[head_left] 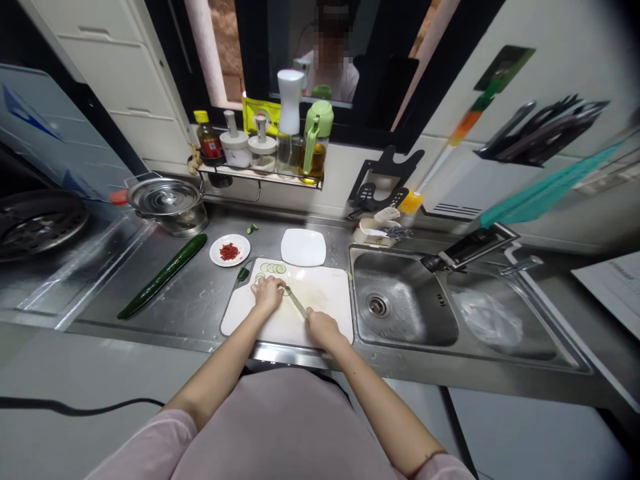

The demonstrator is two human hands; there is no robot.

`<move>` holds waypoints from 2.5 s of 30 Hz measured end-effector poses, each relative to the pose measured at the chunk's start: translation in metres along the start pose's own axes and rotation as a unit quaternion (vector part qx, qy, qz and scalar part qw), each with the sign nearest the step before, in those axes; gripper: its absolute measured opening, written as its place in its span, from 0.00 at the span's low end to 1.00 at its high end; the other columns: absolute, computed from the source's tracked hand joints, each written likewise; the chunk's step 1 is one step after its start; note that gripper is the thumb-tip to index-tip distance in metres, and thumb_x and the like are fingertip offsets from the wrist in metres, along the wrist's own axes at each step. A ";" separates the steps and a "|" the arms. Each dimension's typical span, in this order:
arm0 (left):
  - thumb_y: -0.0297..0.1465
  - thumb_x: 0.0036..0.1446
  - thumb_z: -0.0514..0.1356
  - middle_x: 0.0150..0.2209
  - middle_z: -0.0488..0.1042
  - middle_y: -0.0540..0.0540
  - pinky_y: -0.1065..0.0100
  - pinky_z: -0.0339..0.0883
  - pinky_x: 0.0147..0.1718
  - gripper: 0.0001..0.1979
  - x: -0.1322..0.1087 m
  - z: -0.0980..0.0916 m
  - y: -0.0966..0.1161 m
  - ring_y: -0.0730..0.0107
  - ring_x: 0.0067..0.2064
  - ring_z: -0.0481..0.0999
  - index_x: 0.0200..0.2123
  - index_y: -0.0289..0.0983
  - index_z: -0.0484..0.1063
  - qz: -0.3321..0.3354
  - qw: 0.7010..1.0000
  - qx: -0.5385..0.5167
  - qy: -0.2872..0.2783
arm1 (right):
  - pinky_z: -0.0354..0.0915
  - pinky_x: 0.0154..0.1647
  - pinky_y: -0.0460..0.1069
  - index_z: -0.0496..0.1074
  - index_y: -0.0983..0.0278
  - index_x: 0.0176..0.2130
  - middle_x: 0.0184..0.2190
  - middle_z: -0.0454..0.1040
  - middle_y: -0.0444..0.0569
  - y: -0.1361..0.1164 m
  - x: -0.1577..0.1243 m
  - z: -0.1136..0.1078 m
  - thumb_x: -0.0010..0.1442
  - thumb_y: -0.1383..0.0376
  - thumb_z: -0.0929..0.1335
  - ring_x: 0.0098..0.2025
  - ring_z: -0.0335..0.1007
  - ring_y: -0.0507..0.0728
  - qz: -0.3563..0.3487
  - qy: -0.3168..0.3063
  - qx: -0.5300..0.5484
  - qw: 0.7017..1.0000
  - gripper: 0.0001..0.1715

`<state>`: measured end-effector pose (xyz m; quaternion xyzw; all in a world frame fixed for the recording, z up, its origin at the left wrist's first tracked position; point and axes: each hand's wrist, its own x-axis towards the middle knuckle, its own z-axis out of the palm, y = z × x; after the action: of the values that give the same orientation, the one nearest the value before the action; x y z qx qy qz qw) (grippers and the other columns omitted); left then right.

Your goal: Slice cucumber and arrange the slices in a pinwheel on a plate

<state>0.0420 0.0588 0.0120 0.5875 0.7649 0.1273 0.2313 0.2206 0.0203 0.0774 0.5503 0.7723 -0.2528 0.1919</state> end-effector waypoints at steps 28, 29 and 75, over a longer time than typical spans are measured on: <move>0.24 0.52 0.54 0.42 0.76 0.46 0.56 0.51 0.46 0.12 0.001 -0.006 0.019 0.54 0.51 0.67 0.38 0.43 0.71 -0.053 0.998 -0.009 -0.025 | 0.64 0.40 0.52 0.65 0.66 0.50 0.41 0.76 0.61 0.004 0.001 0.001 0.63 0.71 0.56 0.46 0.73 0.63 -0.004 0.000 0.000 1.000 0.18; 0.24 0.51 0.55 0.42 0.77 0.46 0.56 0.51 0.46 0.13 0.001 -0.007 0.019 0.55 0.51 0.68 0.39 0.44 0.70 -0.058 0.998 -0.011 -0.027 | 0.64 0.40 0.52 0.65 0.66 0.50 0.41 0.76 0.61 0.005 0.001 0.001 0.63 0.71 0.56 0.46 0.73 0.63 -0.004 -0.002 -0.001 1.000 0.18; 0.31 0.55 0.57 0.38 0.78 0.51 0.58 0.51 0.46 0.05 -0.012 -0.015 0.010 0.62 0.44 0.73 0.35 0.43 0.71 -0.076 0.995 -0.059 -0.019 | 0.64 0.39 0.52 0.65 0.67 0.50 0.41 0.76 0.61 0.009 -0.020 0.002 0.61 0.71 0.57 0.46 0.73 0.63 0.008 -0.007 -0.005 1.000 0.18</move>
<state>0.0452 0.0512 0.0320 0.5154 0.7940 0.1426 0.2891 0.2359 0.0060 0.0856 0.5538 0.7676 -0.2512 0.2024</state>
